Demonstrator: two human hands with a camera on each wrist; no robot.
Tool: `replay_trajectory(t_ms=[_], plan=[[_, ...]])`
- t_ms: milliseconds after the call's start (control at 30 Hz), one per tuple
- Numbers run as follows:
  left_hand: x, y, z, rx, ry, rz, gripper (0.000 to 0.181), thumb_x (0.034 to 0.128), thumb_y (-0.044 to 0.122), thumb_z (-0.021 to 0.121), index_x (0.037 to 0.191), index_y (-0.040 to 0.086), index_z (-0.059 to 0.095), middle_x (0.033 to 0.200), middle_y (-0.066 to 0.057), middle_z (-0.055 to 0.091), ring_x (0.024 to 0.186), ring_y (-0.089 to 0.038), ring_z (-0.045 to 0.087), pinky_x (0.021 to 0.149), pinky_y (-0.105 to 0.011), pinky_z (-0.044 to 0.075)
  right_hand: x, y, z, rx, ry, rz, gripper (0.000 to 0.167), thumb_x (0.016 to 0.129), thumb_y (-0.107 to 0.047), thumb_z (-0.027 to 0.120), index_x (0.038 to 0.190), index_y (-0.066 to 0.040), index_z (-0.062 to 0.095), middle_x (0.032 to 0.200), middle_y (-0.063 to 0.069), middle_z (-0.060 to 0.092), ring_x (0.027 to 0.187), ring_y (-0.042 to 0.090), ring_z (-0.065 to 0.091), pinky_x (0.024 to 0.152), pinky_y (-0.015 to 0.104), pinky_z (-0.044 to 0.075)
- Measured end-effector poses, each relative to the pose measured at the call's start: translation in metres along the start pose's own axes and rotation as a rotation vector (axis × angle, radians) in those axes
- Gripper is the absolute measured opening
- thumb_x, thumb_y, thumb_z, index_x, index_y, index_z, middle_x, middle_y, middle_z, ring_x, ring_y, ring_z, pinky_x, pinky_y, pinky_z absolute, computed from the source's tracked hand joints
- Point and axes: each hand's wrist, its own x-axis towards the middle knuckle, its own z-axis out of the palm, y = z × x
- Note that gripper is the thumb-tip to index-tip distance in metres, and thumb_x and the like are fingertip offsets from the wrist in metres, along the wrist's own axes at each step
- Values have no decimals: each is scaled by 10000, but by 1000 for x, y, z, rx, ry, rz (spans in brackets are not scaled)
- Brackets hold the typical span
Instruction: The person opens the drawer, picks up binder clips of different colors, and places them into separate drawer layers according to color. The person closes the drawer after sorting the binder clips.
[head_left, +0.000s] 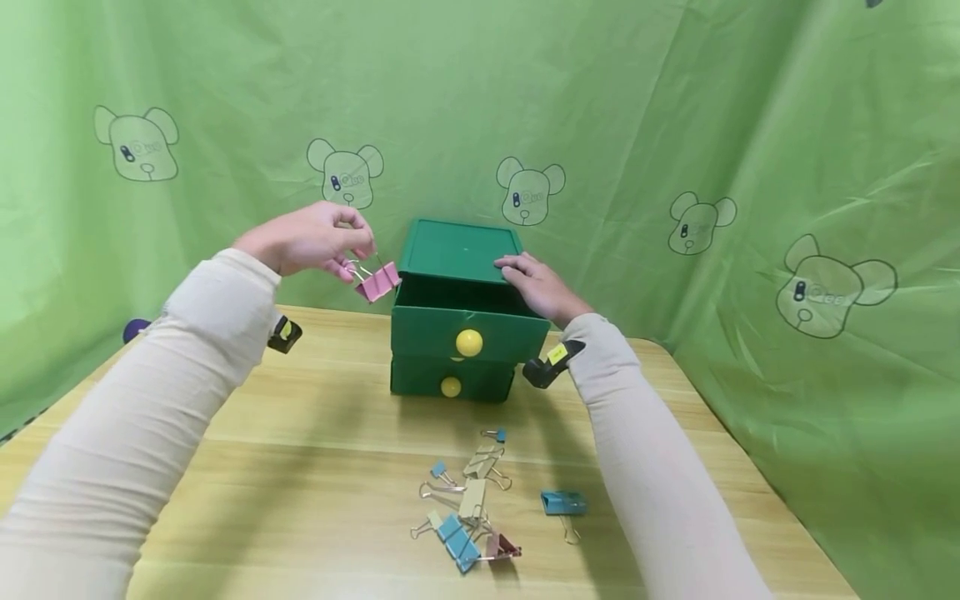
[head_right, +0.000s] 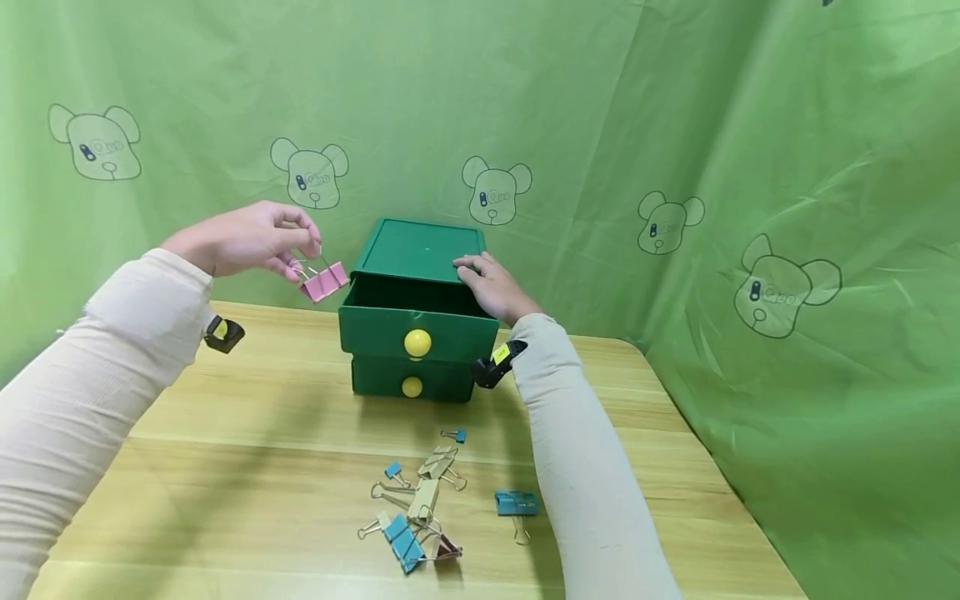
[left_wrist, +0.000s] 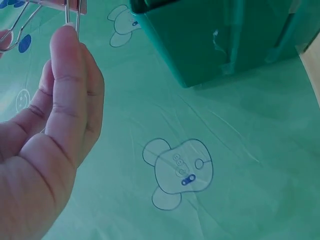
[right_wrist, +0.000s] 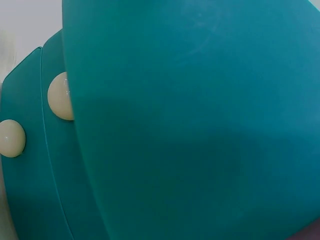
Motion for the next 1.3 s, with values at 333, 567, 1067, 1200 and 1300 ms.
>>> replay_trajectory(t_ms=[333,567,1067,1200,1300], plan=[[10,13,15,-19,41,8,182,960,114,530,1089,-3,478,1256,-166,526,799,-188,554,755,-275,547,-1,-4,1,18,5,11,455,1059,-304,372,1442,-71,446,1598,119,181,1475,234,10,1174,464,58],[19,17,28,-27,68,-2,270,937,161,632,1120,21,489,1179,-184,546,825,-203,577,811,-307,542,0,-3,4,27,9,18,456,1058,-317,369,1442,-85,450,1603,121,159,1475,238,15,1173,469,66],[31,32,51,223,92,8,452,927,381,646,1269,142,472,1391,-96,483,1172,-284,528,1017,-522,387,-2,-5,5,28,23,18,456,1055,-316,374,1437,-82,456,1606,135,133,1472,277,50,1166,494,106],[31,32,57,289,94,18,488,917,418,649,1296,163,477,1449,-78,425,1243,-294,457,1019,-521,384,-2,-4,6,34,19,22,454,1055,-328,373,1433,-95,462,1609,125,126,1472,278,50,1164,500,115],[30,31,60,312,98,34,492,913,423,653,1292,153,493,1430,-72,443,1232,-286,464,1014,-505,392,-1,-3,6,41,21,25,448,1054,-331,374,1427,-103,471,1609,121,128,1469,290,74,1159,506,138]])
